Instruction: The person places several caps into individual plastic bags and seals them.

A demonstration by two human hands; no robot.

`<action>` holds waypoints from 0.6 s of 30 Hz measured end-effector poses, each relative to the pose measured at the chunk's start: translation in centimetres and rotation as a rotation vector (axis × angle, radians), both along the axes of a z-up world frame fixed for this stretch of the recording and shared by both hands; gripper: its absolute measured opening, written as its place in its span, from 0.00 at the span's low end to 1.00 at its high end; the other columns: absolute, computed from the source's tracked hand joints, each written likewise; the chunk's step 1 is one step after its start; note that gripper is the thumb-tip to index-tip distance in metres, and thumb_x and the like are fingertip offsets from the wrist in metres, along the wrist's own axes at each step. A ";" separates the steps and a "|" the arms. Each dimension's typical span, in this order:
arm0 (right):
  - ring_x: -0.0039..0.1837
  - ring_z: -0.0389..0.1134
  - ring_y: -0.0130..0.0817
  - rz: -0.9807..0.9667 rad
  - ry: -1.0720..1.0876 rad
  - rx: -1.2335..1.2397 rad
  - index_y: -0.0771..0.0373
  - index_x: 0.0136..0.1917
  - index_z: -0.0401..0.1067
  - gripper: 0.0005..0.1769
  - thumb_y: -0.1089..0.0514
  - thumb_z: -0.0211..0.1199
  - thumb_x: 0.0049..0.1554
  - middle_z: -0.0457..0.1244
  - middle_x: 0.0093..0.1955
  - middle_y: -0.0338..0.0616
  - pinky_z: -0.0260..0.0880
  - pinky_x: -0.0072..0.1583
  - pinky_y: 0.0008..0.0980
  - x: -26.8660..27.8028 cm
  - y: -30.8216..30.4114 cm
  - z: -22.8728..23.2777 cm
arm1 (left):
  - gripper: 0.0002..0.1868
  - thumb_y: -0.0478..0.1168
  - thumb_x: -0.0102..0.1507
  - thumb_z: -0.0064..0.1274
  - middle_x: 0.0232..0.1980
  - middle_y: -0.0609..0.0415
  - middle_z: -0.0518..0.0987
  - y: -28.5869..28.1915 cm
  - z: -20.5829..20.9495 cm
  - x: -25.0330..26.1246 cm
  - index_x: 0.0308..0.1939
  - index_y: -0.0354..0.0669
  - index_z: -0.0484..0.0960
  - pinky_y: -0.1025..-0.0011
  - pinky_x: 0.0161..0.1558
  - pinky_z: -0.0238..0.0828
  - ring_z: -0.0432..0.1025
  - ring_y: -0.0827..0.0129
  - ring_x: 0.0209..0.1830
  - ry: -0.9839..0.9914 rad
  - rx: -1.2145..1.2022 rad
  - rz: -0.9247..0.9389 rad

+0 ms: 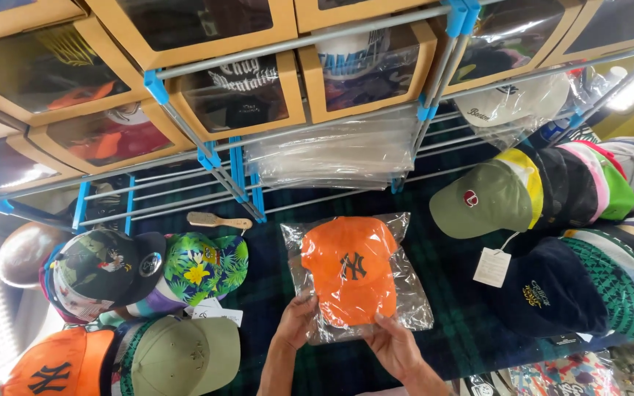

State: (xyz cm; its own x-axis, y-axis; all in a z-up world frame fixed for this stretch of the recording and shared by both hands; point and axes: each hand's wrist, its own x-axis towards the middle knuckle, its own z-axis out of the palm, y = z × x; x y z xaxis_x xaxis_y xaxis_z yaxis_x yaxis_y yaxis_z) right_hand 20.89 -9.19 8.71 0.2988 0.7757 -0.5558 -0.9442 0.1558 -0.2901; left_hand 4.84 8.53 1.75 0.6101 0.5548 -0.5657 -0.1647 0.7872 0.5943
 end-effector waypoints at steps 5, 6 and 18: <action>0.65 0.70 0.52 0.008 -0.273 -0.131 0.59 0.69 0.67 0.26 0.70 0.59 0.58 0.69 0.64 0.52 0.70 0.65 0.50 -1.7 0.6 4.2 | 0.09 0.36 0.67 0.54 0.44 0.47 0.87 1.0 0.5 2.3 0.44 0.35 0.87 0.61 0.51 0.80 0.82 0.57 0.46 -0.120 -0.012 -0.120; 0.65 0.70 0.52 -0.001 -0.274 -0.129 0.59 0.69 0.67 0.26 0.70 0.59 0.58 0.69 0.64 0.52 0.70 0.65 0.50 -1.6 0.6 4.6 | 0.09 0.36 0.67 0.54 0.44 0.47 0.87 1.0 0.9 2.8 0.44 0.35 0.87 0.61 0.51 0.80 0.82 0.57 0.46 -0.121 -0.009 -0.129; 0.55 0.72 0.49 -0.122 -0.078 -0.050 0.61 0.66 0.63 0.20 0.61 0.57 0.60 0.68 0.62 0.55 0.76 0.53 0.48 5.0 -3.2 0.2 | 0.25 0.24 0.62 0.55 0.58 0.40 0.84 -5.8 1.4 4.9 0.63 0.36 0.78 0.50 0.63 0.75 0.77 0.47 0.59 -0.113 0.089 0.092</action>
State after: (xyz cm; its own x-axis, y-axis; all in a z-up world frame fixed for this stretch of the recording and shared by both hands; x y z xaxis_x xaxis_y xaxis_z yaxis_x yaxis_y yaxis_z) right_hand 25.86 -12.35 8.89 0.4328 0.7029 -0.5645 -0.8935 0.2512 -0.3722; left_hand 9.74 2.71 3.19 0.6114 0.6558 -0.4428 -0.3031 0.7110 0.6345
